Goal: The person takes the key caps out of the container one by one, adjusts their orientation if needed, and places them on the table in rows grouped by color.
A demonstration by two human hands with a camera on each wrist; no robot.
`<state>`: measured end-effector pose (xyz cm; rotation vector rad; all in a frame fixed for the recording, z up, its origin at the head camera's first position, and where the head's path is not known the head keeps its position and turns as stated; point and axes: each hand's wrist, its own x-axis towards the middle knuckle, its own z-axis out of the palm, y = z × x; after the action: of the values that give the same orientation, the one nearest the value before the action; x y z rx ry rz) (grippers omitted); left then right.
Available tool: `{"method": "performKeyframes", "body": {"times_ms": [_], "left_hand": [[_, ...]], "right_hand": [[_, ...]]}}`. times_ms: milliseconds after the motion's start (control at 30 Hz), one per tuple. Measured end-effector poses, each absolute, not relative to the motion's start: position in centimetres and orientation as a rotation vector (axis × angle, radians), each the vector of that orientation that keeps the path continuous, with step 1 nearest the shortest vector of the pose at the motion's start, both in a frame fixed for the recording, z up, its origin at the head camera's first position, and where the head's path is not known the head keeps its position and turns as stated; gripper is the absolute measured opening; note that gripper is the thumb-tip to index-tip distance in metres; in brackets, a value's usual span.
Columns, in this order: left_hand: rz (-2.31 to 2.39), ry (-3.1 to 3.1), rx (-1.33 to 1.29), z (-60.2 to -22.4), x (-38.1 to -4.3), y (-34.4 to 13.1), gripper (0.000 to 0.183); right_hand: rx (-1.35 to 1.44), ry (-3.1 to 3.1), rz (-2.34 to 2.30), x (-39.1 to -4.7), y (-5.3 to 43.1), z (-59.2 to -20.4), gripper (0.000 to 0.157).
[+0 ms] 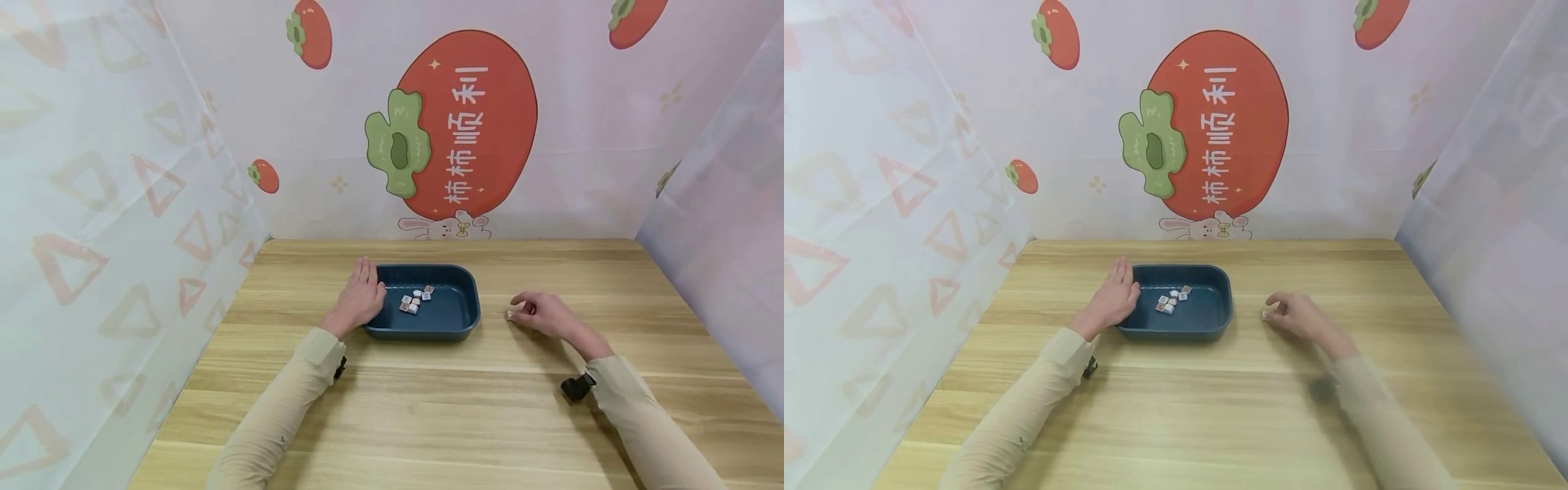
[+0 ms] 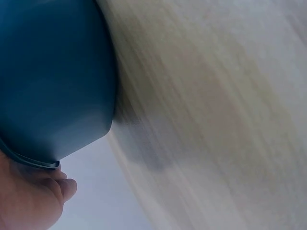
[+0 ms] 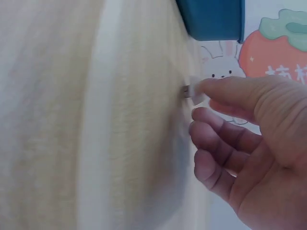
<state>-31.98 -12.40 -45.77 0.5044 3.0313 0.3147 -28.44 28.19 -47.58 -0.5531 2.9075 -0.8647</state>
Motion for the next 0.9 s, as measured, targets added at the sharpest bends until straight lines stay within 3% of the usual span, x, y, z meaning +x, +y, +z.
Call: {"method": "performKeyframes", "body": {"times_ms": [500, 900], "left_hand": [[0.327, 3.014, 0.496, -45.7, -31.9, -12.6, 0.063], [0.308, 3.028, 0.52, -45.8, -31.9, -12.7, 0.063]], "right_hand": [[-0.63, 3.02, -1.015, -27.8, 23.6, -43.2, 0.024], [-0.724, 2.978, -1.053, -28.6, 18.8, -42.5, 0.025]]}}
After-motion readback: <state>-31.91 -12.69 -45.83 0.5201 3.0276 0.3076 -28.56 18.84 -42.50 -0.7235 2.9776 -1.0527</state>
